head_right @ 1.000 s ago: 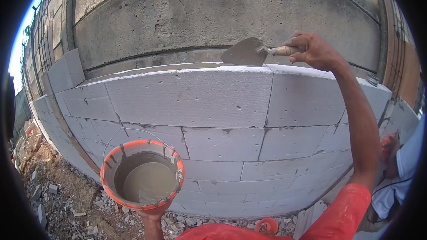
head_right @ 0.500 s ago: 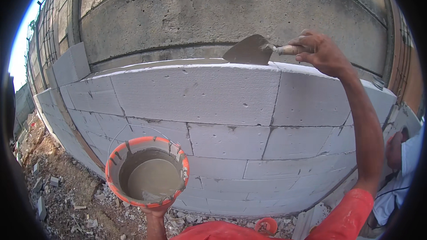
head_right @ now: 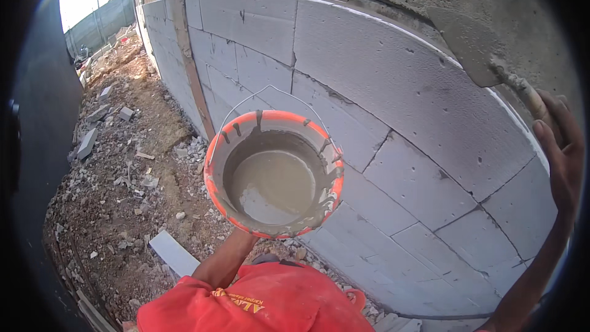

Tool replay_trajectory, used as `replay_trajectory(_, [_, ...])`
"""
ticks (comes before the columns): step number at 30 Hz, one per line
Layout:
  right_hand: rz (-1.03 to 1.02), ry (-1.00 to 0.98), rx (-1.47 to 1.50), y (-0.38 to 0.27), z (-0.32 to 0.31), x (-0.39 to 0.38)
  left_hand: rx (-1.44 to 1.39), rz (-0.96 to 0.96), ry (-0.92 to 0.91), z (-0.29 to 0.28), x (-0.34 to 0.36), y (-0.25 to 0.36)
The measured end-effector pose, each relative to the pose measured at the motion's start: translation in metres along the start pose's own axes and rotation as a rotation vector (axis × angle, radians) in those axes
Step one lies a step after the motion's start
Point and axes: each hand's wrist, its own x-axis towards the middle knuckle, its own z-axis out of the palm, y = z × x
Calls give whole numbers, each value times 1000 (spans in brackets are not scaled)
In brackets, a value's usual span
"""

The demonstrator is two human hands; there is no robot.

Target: The person places a concrete block onto a wall, taps it with a mallet, and spreads mortar along the wall using a trowel. After laying another block onto the mortar, they check its alignment using a spirit level.

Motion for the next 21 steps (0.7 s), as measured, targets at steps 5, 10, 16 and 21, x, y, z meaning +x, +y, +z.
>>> replay_trajectory(5, [-427, 89, -289, -110, 145, 83, -27, 90, 47, -28, -2, 36])
replay_trajectory(10, [-564, -260, -352, -167, 225, 143, -78, 111, 46, -60, 7, 64])
replay_trajectory(16, [-669, -357, -417, -233, 325, 176, -133, 180, 156, -122, -27, 104])
replay_trajectory(21, [-821, -556, -300, -241, 410, 188, -155, 244, 221, -156, -42, 127])
